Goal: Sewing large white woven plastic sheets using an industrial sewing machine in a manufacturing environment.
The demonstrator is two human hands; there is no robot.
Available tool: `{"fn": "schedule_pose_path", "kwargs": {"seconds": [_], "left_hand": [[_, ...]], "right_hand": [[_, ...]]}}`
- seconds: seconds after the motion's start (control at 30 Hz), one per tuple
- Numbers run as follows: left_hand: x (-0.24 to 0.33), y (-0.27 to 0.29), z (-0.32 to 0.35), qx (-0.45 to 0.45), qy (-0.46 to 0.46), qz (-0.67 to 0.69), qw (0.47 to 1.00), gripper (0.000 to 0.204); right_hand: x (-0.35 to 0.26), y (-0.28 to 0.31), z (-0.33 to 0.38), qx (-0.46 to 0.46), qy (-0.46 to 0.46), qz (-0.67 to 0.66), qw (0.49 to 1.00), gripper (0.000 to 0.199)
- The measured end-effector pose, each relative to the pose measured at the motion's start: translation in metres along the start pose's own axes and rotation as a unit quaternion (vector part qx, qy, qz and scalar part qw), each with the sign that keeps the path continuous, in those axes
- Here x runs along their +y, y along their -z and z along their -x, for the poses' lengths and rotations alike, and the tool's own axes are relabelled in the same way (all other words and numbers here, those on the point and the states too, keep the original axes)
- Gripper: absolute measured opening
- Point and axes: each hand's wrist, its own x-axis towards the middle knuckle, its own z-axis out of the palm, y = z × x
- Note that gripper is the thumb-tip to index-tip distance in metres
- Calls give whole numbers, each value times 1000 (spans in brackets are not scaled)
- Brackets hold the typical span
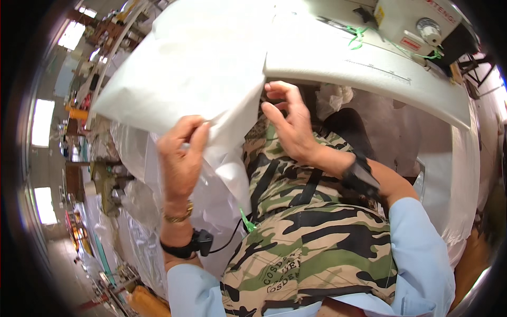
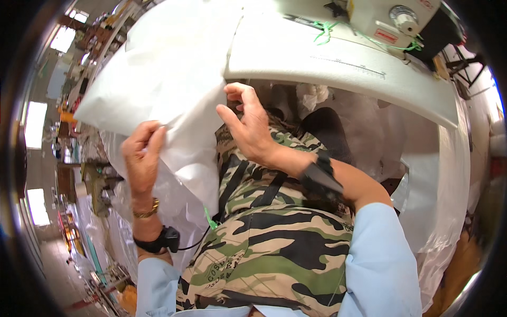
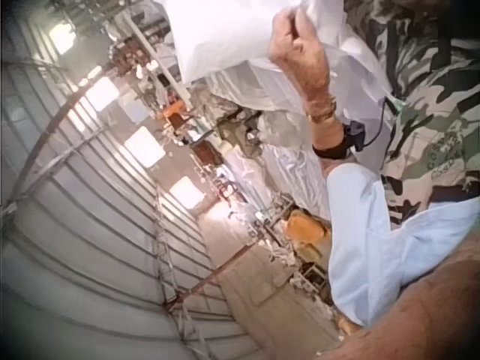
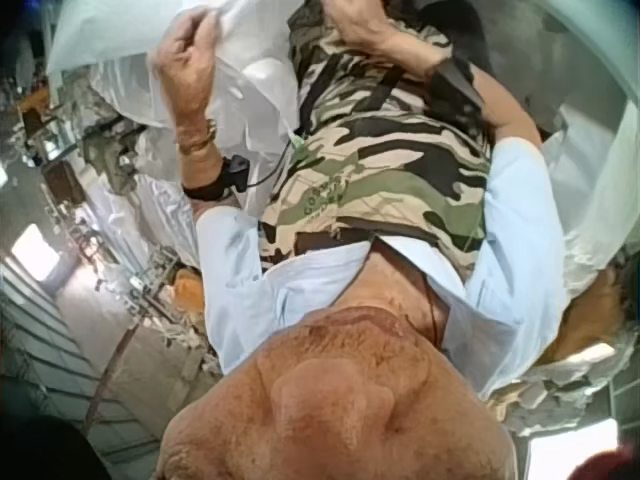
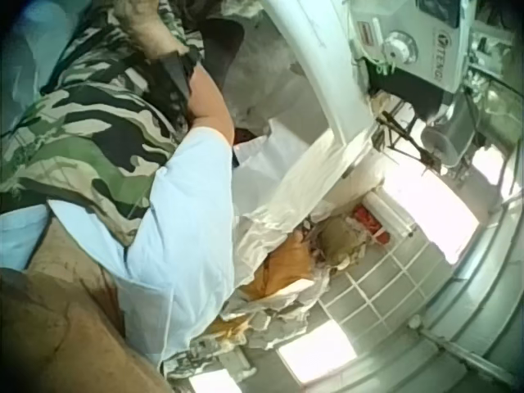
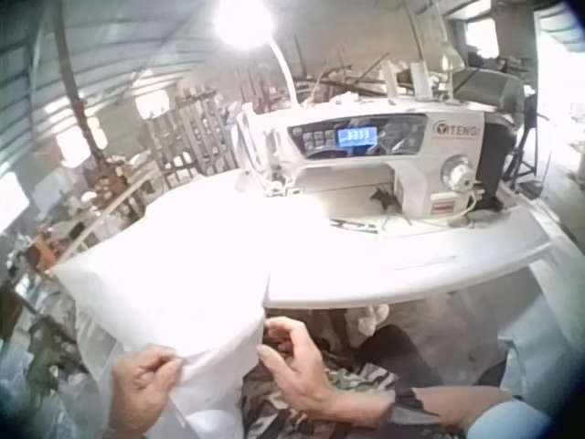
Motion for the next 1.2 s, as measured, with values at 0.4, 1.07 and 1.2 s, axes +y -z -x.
{"fn": "schedule_pose_path", "kwargs": {"seconds": [0.4, 1.07, 1.2], "left_hand": [[32, -1, -22, -261, -140, -189, 936, 6], [-69, -96, 79, -75, 405, 551, 726, 14], [-62, -91, 81, -64, 409, 564, 715, 17]], "right_hand": [[85, -145, -29, -446, 302, 229, 811, 19], [0, 20, -63, -483, 412, 311, 707, 14], [3, 15, -60, -504, 425, 318, 681, 11]]}}
